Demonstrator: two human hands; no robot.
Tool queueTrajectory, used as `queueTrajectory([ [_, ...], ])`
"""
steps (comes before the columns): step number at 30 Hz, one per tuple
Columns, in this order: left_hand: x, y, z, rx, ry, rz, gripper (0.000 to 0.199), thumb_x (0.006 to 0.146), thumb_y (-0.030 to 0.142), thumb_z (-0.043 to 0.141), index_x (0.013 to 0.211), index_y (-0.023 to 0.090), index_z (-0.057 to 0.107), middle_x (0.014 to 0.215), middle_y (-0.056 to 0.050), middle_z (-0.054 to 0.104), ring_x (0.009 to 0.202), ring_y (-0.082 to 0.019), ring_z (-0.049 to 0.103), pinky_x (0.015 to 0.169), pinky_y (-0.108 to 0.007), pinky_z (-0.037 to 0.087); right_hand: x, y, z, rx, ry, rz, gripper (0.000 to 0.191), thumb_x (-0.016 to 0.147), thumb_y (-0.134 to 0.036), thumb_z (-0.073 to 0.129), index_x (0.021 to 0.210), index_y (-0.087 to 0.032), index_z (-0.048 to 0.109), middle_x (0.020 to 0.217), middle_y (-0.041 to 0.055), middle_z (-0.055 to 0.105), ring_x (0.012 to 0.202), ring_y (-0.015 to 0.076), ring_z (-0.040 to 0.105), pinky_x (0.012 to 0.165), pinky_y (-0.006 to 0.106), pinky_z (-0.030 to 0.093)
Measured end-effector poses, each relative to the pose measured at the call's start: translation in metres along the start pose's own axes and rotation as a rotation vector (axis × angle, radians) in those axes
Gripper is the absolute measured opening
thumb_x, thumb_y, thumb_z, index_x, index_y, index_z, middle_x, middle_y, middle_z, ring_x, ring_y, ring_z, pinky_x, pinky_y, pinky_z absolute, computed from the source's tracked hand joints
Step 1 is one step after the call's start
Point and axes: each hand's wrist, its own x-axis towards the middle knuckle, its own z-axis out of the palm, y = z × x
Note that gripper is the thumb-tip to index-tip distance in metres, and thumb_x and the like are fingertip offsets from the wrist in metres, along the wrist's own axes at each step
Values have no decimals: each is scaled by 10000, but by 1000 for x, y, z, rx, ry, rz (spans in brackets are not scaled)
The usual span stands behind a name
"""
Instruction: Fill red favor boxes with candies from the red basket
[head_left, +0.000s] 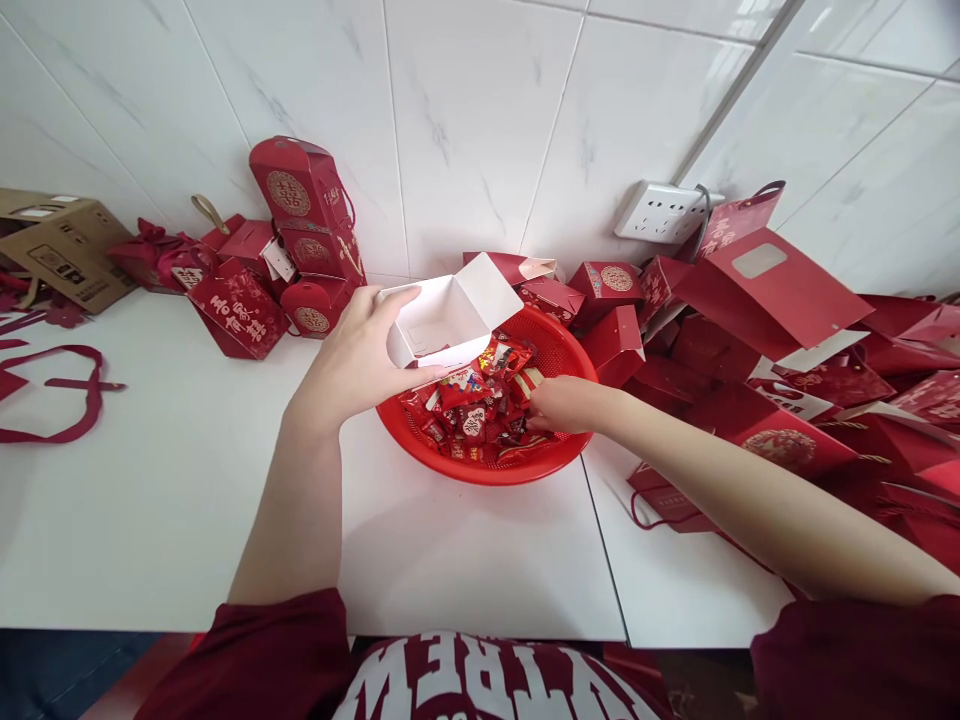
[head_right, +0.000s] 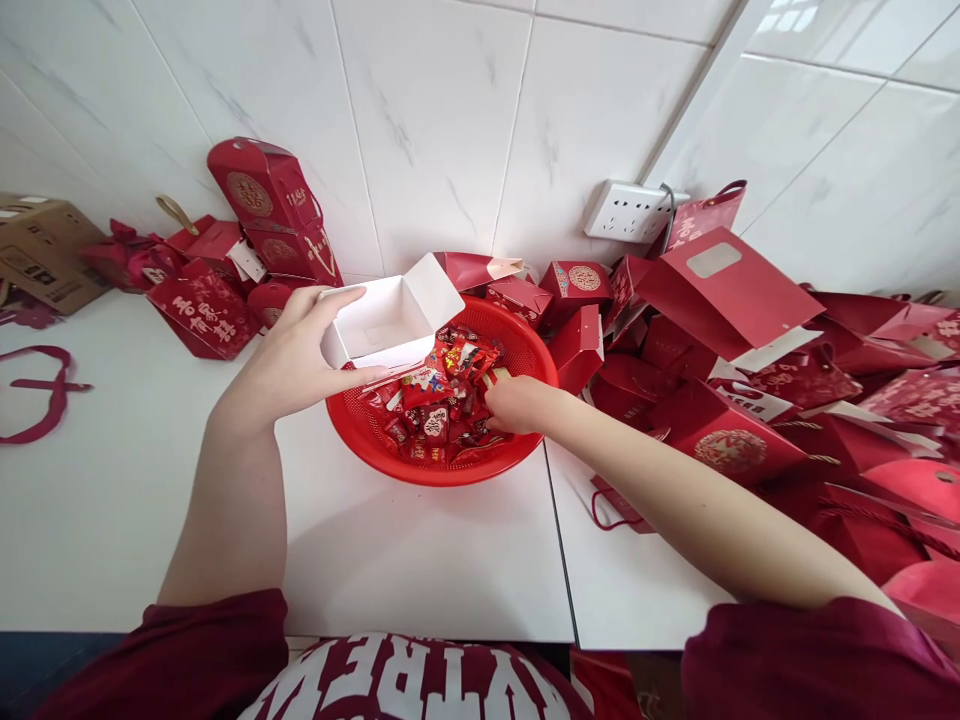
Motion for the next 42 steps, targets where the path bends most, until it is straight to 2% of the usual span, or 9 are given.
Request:
queueTrajectory([
  [5,-1,1,-1,4,-7,-20,922,688,645,760,1489,335,425,1386,-63,460,1267,-332,516,1028,-435,479,2,-15,-3,-22,90,-59,271,967,-181,472,998,-146,739,1009,159,730,969,269,676,765,320,471],
  [9,0,-1,1,6,5,-7,919,694,621,768,1492,330,417,1407,-64,446,1296,-320,502,1044,-426,471,10,-38,-1,237,125,-414,318,976,-122,435,1121,-225,699,1123,41,731,1010,161,669,869,255,470],
  [11,0,-2,3,1,-8,4,921,696,606,773,1495,328,410,1421,-67,437,1302,-316,500,1051,-423,466,17,-50,4,246,134,-519,327,966,-100,435,1169,-187,676,1181,72,705,1042,167,654,913,268,465],
  [15,0,0,3,-2,-27,37,895,721,567,767,1501,330,400,1420,-62,438,1291,-304,510,1035,-410,478,32,-59,15,68,115,-466,362,859,-26,538,1181,-128,668,1181,142,685,1156,254,595,1020,383,405],
  [20,1,2,2,4,-26,163,894,747,540,762,1524,338,368,1435,-57,430,1339,-309,459,1104,-413,426,38,-56,17,-4,112,-405,294,874,-16,490,1037,-106,718,1098,177,685,1135,321,588,955,439,418],
  [27,2,-3,8,50,-112,235,968,753,376,783,1567,400,260,1489,-51,381,1390,-334,394,1123,-487,407,-6,-55,-1,211,179,-371,252,926,-68,494,1053,-185,678,1004,72,733,895,214,680,758,300,474],
  [33,5,-7,19,-78,-271,285,1054,757,420,791,1597,403,154,1585,-49,310,1486,-318,284,1158,-460,395,-67,-39,-20,739,465,-353,242,996,-170,492,1181,-223,638,1097,34,726,962,160,683,859,287,521],
  [38,0,11,18,-163,-288,314,1098,722,473,816,1593,438,147,1615,-16,293,1502,-326,266,1194,-475,358,-89,-35,-20,757,995,-64,210,971,-250,585,1172,-248,643,1144,41,718,1053,198,680,917,335,528],
  [42,-4,22,21,-182,-342,339,1111,706,472,821,1591,448,151,1612,-22,289,1495,-327,287,1171,-474,388,-91,-40,-19,666,1088,13,222,967,-264,598,1187,-257,627,1147,46,730,1088,226,678,918,380,527],
])
